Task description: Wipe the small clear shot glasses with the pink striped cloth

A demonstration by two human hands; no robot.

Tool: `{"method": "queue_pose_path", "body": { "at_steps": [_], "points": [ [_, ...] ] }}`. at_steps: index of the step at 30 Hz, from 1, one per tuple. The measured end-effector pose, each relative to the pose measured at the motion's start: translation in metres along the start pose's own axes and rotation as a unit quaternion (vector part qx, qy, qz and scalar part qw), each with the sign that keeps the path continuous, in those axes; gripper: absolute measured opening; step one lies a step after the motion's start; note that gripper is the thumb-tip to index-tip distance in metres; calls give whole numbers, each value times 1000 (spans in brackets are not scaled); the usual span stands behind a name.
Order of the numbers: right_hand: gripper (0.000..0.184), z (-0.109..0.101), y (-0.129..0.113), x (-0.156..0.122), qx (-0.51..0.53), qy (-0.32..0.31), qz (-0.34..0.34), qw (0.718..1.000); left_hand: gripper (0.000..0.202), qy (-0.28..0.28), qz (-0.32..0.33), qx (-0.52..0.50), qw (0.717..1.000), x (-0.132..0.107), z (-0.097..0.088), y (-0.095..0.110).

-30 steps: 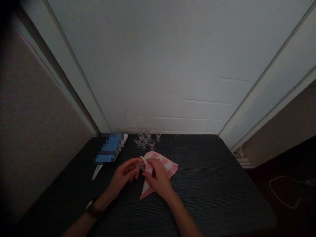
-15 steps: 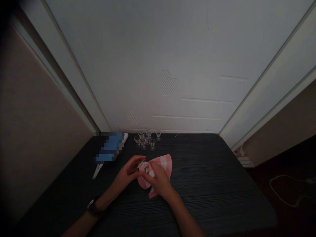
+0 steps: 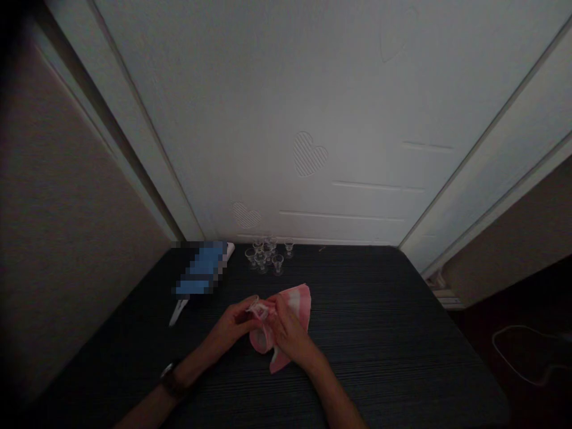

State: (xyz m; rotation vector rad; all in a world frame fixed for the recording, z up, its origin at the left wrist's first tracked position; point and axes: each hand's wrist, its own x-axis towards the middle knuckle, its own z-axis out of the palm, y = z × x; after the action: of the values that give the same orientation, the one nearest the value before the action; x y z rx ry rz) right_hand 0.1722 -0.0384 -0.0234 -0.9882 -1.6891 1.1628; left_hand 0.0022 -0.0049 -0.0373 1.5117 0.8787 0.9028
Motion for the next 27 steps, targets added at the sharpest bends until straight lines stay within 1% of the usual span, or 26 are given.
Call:
{"method": "queue_pose_path", "body": {
  "at_steps": [3, 6, 8, 10, 12, 14, 16, 18, 20, 22, 24, 27],
  "points": [
    [29, 2, -3, 0, -8, 1, -14, 1000, 17, 23, 28, 41, 999, 1, -3, 4],
    [33, 3, 0, 2, -3, 27, -34, 999, 18, 58, 39, 29, 997, 1, -7, 11],
    [35, 1, 3, 4, -7, 68, -47, 997, 19, 87, 31, 7, 996, 1, -8, 15],
    [33, -1, 6, 5, -23, 122, -50, 991, 19, 101, 15, -11, 995, 0, -9, 18],
    [29, -4, 5, 6, -36, 161, -48, 985, 23, 84, -3, -22, 996, -1, -7, 18],
    [27, -6, 2, 5, -33, 175, -46, 983, 28, 47, -11, -5, 999, -2, -4, 18],
    [27, -7, -1, 5, -19, 178, -43, 983, 29, 15, 10, 61, 998, -3, 0, 17],
    [28, -6, -3, 5, -3, 172, -38, 984, 27, -6, 43, 147, 988, -5, 4, 17],
    [26, -5, -4, 6, 15, 144, -31, 989, 25, -26, 62, 210, 975, -7, 8, 17],
    [22, -3, -5, 6, 22, 103, -26, 994, 24, -42, 62, 242, 968, -9, 10, 18],
    [21, -2, -5, 6, 3, 73, -22, 997, 23, -52, 61, 253, 964, -11, 12, 21],
    [18, -1, -7, 6, -32, 73, -20, 997, 20, -55, 69, 241, 966, -11, 13, 25]
  ]
}}
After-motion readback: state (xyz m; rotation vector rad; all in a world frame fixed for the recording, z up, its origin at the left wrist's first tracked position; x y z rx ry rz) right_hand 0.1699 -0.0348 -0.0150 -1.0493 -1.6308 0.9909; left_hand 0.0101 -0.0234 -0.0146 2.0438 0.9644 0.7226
